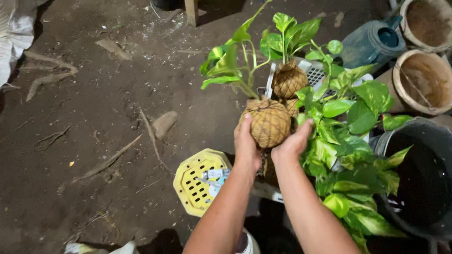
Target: The person ties a net around a plant root ball by hand, using a lighter to melt the string ends and scissors to trim the excess material.
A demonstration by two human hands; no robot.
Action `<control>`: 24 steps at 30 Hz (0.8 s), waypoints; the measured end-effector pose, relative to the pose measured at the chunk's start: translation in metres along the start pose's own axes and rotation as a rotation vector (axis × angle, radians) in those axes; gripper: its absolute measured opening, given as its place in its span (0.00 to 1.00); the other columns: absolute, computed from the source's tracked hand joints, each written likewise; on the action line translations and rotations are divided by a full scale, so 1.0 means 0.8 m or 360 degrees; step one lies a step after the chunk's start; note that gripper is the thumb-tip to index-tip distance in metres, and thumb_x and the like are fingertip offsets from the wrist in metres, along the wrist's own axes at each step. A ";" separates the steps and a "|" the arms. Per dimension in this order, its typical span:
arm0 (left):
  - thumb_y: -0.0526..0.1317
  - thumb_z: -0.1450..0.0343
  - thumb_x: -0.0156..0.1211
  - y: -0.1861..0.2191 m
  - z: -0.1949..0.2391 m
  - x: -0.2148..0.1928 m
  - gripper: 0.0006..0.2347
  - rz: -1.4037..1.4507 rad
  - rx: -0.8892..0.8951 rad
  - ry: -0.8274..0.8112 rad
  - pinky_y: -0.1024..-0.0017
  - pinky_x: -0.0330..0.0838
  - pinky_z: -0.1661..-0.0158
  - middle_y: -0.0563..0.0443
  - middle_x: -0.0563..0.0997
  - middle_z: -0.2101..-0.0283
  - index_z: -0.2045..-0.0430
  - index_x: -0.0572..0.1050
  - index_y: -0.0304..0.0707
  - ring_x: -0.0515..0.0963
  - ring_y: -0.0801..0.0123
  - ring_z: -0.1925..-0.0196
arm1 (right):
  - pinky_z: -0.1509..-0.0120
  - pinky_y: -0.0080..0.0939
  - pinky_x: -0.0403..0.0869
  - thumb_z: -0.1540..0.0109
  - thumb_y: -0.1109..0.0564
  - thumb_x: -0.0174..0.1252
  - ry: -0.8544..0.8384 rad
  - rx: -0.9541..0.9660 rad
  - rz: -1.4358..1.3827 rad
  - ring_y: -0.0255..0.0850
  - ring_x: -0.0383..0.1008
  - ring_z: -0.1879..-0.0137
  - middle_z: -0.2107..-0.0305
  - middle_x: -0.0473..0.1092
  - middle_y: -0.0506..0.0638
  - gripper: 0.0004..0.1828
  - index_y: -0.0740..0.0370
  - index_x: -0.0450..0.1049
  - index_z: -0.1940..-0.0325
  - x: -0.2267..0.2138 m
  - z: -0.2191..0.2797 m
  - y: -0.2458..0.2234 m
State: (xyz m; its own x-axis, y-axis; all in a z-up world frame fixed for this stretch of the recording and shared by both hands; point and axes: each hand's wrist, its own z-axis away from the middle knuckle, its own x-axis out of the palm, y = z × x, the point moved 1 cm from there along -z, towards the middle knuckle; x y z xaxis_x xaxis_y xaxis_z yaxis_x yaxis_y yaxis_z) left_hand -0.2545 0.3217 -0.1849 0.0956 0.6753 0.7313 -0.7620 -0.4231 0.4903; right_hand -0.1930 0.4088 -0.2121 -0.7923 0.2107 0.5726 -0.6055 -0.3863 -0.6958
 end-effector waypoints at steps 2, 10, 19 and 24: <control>0.50 0.32 0.61 -0.018 -0.026 0.018 0.26 -0.0148 0.0033 0.0174 0.58 0.76 0.46 0.37 0.76 0.42 0.42 0.68 0.36 0.79 0.55 0.43 | 0.27 0.54 0.64 0.33 0.38 0.46 0.0001 -0.0209 0.0133 0.50 0.60 0.26 0.28 0.54 0.55 0.38 0.59 0.52 0.23 0.007 0.007 -0.010; 0.51 0.36 0.72 -0.076 -0.071 0.063 0.38 -0.1243 0.0193 0.0670 0.59 0.68 0.40 0.29 0.69 0.39 0.33 0.59 0.42 0.74 0.46 0.40 | 0.29 0.45 0.66 0.33 0.45 0.46 0.0050 -0.0371 0.0596 0.49 0.64 0.29 0.31 0.59 0.59 0.34 0.65 0.55 0.27 -0.009 -0.019 -0.026; 0.45 0.33 0.65 -0.101 -0.117 0.014 0.26 -0.1819 0.0243 0.0661 0.59 0.71 0.46 0.26 0.70 0.44 0.40 0.68 0.42 0.77 0.41 0.47 | 0.28 0.45 0.63 0.31 0.40 0.40 -0.0138 -0.0091 0.0938 0.48 0.64 0.29 0.32 0.62 0.60 0.34 0.67 0.60 0.29 -0.001 -0.027 -0.001; 0.42 0.34 0.66 -0.084 -0.112 -0.026 0.16 -0.1566 0.0420 0.0523 0.65 0.77 0.58 0.41 0.85 0.63 0.57 0.77 0.32 0.84 0.60 0.63 | 0.23 0.45 0.55 0.29 0.39 0.39 -0.0253 -0.0322 0.1051 0.50 0.54 0.23 0.27 0.53 0.59 0.36 0.66 0.53 0.24 0.005 -0.003 0.019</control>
State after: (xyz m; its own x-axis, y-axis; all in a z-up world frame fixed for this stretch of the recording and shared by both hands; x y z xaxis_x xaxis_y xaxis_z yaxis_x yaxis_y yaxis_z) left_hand -0.2625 0.3899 -0.2753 0.3853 0.9039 -0.1857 -0.2776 0.3055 0.9108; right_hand -0.2052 0.4061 -0.2213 -0.9875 -0.1498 0.0485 -0.0160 -0.2106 -0.9774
